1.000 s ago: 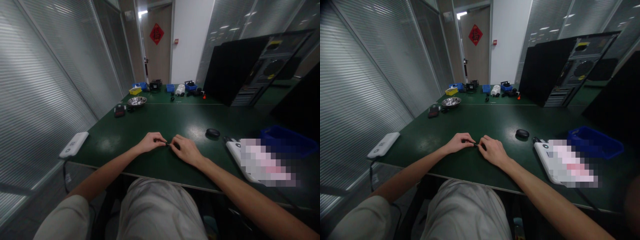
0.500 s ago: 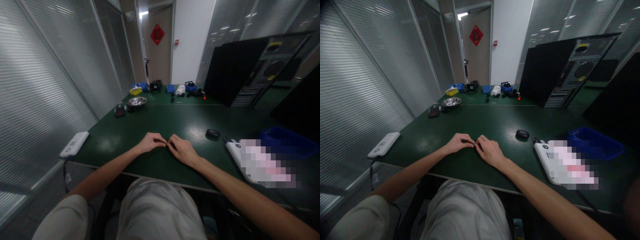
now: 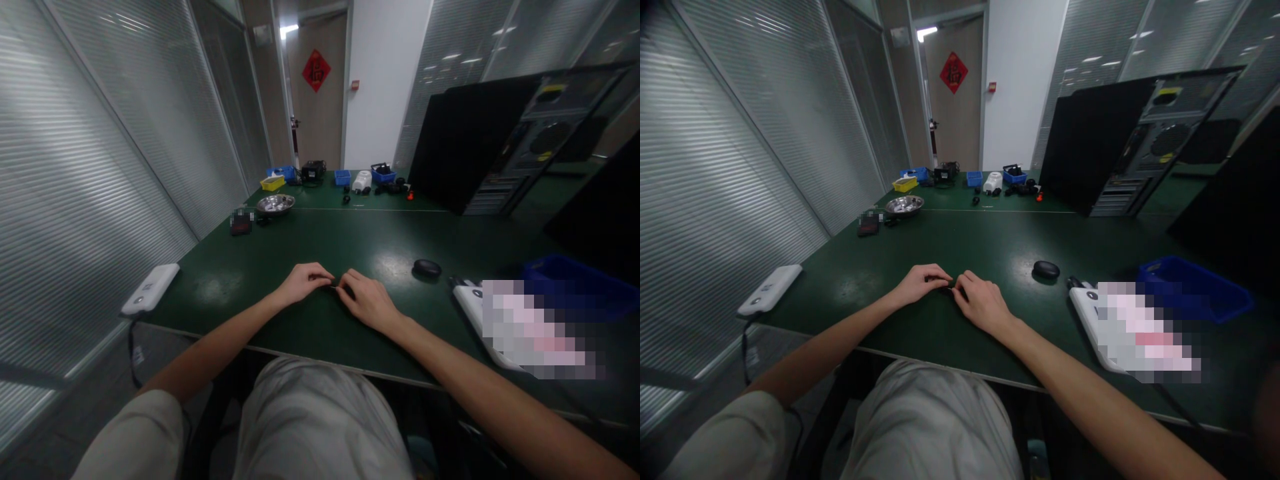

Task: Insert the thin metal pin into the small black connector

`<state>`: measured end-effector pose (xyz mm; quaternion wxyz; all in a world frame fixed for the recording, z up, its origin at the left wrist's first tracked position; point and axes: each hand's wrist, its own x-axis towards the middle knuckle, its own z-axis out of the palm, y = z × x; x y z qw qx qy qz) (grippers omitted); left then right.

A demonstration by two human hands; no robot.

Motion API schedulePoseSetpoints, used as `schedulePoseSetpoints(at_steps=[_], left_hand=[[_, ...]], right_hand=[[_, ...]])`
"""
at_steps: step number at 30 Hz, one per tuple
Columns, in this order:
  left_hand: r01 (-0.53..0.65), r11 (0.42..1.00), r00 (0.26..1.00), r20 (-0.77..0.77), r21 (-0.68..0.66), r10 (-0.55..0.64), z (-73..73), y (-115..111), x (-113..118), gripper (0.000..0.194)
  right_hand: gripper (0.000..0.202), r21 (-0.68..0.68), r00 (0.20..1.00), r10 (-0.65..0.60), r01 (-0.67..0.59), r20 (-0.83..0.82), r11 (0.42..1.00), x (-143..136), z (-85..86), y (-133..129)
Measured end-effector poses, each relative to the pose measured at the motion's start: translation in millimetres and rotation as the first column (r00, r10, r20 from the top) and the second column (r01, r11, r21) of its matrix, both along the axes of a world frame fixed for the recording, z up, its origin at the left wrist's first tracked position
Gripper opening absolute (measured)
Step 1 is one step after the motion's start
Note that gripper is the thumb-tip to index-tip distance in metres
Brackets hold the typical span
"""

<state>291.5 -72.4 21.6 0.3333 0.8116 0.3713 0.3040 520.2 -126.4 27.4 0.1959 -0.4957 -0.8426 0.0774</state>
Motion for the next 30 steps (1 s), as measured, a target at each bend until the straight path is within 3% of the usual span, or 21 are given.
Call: schedulePoseSetpoints(at_steps=[10,18,21,24,30], left_hand=[[-0.039,0.996,0.998,-0.037,0.076,0.042,-6.8,4.9,-2.5,0.021],[0.11,0.954,0.981,-0.184,0.28,-0.06,-2.1,-1.1,-3.9,0.029],[0.138,0.95,0.983,-0.153,0.28,-0.097,6.8,-10.1,-3.7,0.035],[0.187,0.948,0.977,-0.151,0.26,-0.151,12.2,-17.1,-2.7,0.028],[0.154,0.953,0.974,-0.201,0.262,-0.103,3.6,-16.6,-1.3,0.023]], right_hand=[[0.019,0.013,0.999,0.034,-0.035,0.006,0.999,1.9,1.9,-3.3],[0.02,0.019,1.0,0.025,-0.024,-0.011,1.0,3.1,2.2,-4.7],[0.02,0.019,0.999,0.026,-0.025,-0.02,1.0,3.6,1.4,-4.6],[0.019,0.012,0.999,0.028,-0.028,-0.021,1.0,3.9,1.0,-4.4],[0.02,-0.007,1.0,-0.023,0.023,-0.02,1.0,5.4,1.8,-3.1]])
